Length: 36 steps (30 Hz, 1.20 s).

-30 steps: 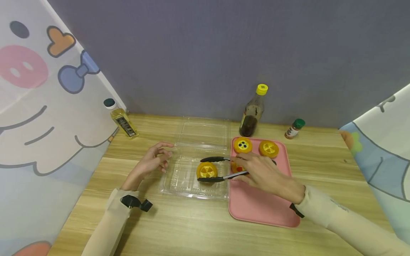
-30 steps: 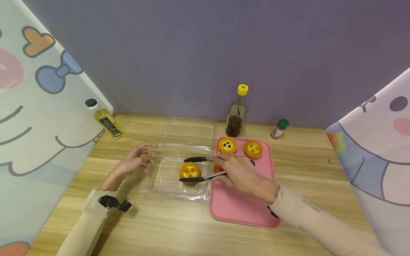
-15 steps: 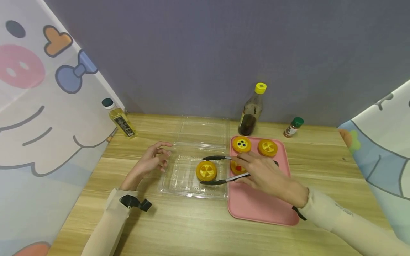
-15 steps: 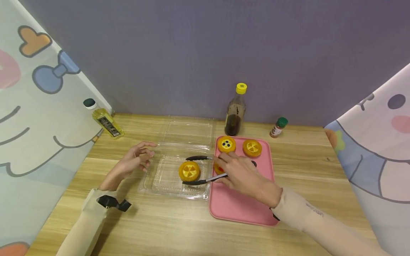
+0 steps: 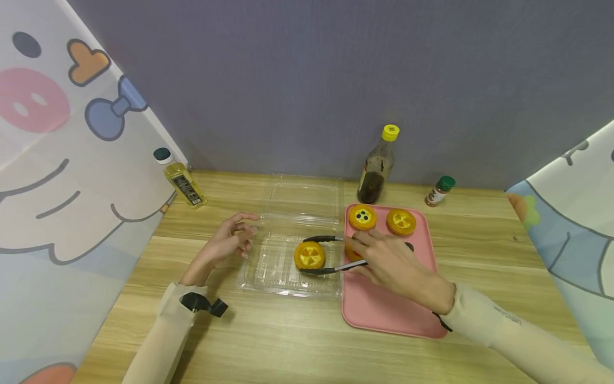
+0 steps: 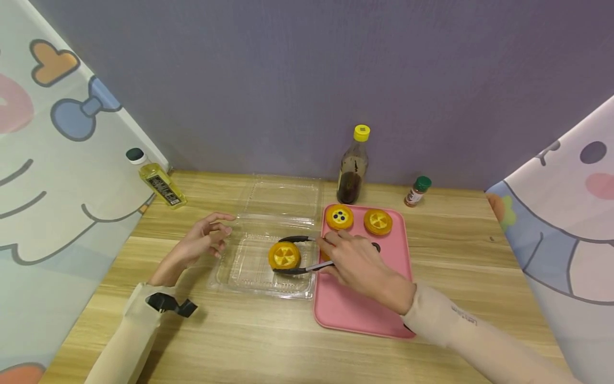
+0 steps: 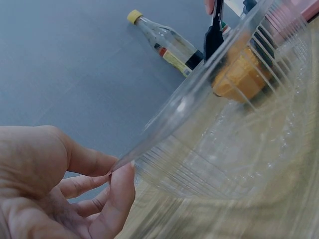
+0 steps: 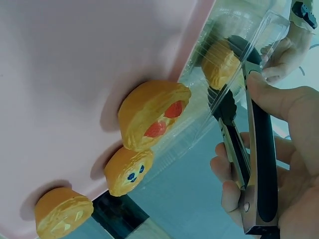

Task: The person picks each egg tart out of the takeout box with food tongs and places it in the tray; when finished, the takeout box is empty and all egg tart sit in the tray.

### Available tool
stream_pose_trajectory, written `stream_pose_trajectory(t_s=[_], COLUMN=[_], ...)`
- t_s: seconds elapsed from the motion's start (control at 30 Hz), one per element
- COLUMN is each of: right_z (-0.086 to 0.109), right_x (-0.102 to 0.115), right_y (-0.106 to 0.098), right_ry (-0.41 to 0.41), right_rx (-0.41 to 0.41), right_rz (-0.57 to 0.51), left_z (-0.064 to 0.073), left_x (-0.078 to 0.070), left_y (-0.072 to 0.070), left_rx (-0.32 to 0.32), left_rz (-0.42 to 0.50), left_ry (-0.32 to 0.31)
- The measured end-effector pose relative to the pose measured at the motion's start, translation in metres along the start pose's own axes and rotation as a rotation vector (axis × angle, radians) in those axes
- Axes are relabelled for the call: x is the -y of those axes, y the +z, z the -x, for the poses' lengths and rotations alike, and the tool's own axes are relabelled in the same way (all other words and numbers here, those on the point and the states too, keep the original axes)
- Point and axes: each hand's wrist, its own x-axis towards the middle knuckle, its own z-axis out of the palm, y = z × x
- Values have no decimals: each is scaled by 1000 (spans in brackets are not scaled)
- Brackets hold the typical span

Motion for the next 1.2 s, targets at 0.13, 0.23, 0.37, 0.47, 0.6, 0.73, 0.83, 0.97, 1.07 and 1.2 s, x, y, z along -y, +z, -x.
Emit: stream_pose_trajectory(t_s=[0.13,0.23,0.37,0.47,0.6,0.73,0.83,0.97,1.07,1.2], right_z=[0,1,3,5,7,10,13,18,22,27], right_x=[1,2,3,4,5,6,8,8,7,6], right_y=[1,2,3,5,7,8,8,7,6,5], right_ry=[7,18,24,28,28,32,39,60,81,105], right_rx=[1,0,-2,-8,-27,-44,-52,-71,-91,-113], right_rz=[4,3,1,-5,-15,-18,-27,-46,-53,-48], left_z=[0,0,0,0,0,0,1,1,1,1], left_x=[-2,-3,-3,-3,-3,-2,-2,-1,-1,0], left_y=[1,1,0,0,1,2,1,1,1,1], left_rx=[-1,0,1,-1,-4,-4,-5,-8,-10,-13], left_rz=[4,7,5,1,-1,-5,-15,-18,-19,-30], left_ry=[6,10,12,12,11,10,8,7,10,18])
